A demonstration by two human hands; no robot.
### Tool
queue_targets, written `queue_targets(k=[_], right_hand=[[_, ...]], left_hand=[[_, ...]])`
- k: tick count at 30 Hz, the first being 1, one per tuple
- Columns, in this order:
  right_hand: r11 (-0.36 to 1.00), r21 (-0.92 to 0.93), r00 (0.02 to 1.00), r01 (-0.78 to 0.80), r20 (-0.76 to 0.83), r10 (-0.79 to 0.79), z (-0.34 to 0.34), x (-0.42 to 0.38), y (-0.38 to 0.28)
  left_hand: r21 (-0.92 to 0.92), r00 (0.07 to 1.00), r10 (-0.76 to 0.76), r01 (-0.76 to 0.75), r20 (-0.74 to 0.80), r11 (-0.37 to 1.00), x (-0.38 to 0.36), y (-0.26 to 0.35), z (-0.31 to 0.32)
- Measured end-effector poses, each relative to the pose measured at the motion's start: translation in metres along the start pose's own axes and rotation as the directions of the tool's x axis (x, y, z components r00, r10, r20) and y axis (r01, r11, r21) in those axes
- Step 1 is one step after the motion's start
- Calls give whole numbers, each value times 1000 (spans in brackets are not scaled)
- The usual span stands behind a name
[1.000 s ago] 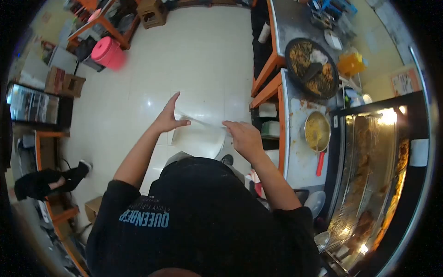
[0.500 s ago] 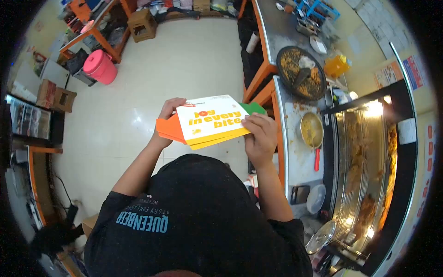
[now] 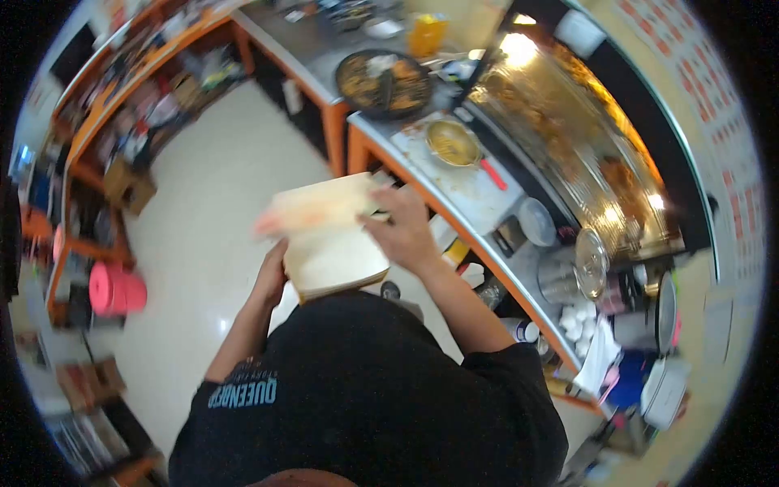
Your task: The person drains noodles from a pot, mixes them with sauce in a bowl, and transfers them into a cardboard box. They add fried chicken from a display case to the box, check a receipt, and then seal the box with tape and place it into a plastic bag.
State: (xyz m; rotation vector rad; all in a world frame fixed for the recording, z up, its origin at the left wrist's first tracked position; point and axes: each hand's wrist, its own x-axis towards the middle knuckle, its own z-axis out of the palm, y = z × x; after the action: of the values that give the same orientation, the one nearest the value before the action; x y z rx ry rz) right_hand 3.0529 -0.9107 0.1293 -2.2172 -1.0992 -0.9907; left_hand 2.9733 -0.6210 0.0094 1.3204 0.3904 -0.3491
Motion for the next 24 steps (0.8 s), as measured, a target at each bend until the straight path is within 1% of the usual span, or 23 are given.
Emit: queue_targets(k=[1,2,3,4,5,6,7,8,11,14,17,19,21,24], right_hand=[[998,49,998,-46,52,44,-1,-9,0],[990,100,991,-97,99,87,-1,-20,0],[951,123,943,-282,220,251,0,-29,-4],[874,141,853,-465,337,399,-1,-32,-7],[835,126,820,-536,314,479,-5,-29,-6],[789,125,782,-601,295,549,-7,-26,-5],[738,136,740,-661,280,611,-9,-22,-5],[752,160,763,-639,254,594,-8,-20,-2],[773,243,810,-585,207,548,-5,-15,2],[772,309,831,-556,202,518,1,-2,0],[786,333,853,-521,240,464,1,19,6],[796,344,865,-499,257,431,-2,36,12],[771,365,853,-521,260,453,-1,47,17],[736,407,841,-540,247,481,0,65,23]], left_hand=[[35,998,-33,31,51,999,3,-1,-3],[24,998,33,-35,58,999,-19,27,20],[34,976,132,-140,173,990,-14,14,16],[33,933,282,-297,226,954,-19,15,23],[217,897,277,-363,345,906,-11,15,14],[162,814,383,-490,436,857,-19,16,18],[142,765,430,-551,479,822,-22,16,16],[115,712,478,-610,515,784,-20,17,14],[141,736,444,-581,512,801,-30,30,16],[236,738,439,-613,513,754,-26,30,3],[186,757,461,-592,464,784,-32,43,-1],[187,750,470,-603,465,776,-35,57,-7],[200,746,481,-615,460,763,-40,68,-9],[250,765,476,-609,433,752,-30,66,-22]])
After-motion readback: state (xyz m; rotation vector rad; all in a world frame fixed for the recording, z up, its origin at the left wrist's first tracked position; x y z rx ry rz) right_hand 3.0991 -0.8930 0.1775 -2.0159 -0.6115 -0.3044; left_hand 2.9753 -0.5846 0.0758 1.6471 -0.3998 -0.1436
